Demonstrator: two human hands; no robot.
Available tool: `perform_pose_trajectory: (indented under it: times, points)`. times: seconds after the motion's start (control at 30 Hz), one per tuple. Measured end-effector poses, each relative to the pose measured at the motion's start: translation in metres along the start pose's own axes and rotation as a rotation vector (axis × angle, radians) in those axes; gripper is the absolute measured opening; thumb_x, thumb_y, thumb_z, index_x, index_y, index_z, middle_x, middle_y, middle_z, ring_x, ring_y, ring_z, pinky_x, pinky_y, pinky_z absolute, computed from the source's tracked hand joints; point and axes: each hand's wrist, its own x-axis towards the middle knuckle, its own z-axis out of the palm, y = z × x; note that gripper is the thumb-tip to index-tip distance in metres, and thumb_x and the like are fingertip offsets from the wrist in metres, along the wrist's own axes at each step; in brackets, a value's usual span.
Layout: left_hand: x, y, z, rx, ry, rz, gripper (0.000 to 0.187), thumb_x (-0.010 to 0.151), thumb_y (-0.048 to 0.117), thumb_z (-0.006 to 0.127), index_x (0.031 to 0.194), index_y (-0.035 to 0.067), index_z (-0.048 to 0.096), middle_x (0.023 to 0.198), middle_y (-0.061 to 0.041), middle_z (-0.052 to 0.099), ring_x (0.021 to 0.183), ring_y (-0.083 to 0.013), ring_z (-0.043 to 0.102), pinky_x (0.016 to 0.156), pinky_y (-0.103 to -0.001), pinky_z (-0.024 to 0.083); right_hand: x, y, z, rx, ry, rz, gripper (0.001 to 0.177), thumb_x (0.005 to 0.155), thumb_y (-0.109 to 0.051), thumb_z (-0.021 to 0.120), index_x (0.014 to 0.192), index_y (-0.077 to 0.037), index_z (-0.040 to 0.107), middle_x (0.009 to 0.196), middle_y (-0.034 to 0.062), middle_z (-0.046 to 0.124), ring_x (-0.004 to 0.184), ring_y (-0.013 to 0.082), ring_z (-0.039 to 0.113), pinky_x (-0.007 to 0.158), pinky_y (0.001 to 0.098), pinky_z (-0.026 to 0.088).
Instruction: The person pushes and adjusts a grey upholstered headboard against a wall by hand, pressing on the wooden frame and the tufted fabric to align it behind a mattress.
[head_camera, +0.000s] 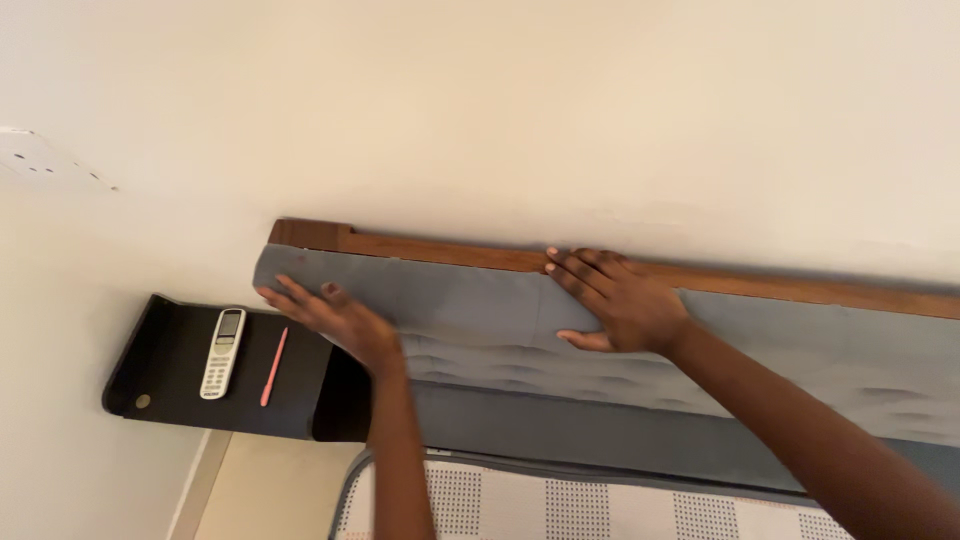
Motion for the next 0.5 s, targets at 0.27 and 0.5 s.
perform_pose_trajectory:
  times: [0.27,0.5]
  points:
    - [-0.11,-0.073,0.076,-0.079,0.207,-0.296,0.081,0.114,0.058,0.024,0.167,0.002,0.0,0.175,-0.021,-0.009,0.164,-0.0371,-0.003,0.134,-0.05,0.011,-0.001,-0.001,0.002,0.0,-0.005,-0.001,0.083,0.092,-0.065,0.055,0.145,-0.001,0.051,0.154,0.0131,0.049,0.136,0.03,0.049,0.117,0.0441,0.038]
    - [-0.154,-0.098,0.086,-0.024,0.187,-0.223,0.079,0.114,0.055,0.022,0.165,0.0,-0.002,0.174,-0.023,-0.008,0.163,-0.0379,-0.002,0.132,-0.05,0.012,-0.003,-0.001,0.005,-0.069,-0.113,0.009,0.088,0.09,-0.069,0.05,0.148,-0.003,0.047,0.156,0.0124,0.045,0.136,0.0305,0.049,0.114,0.0443,0.038]
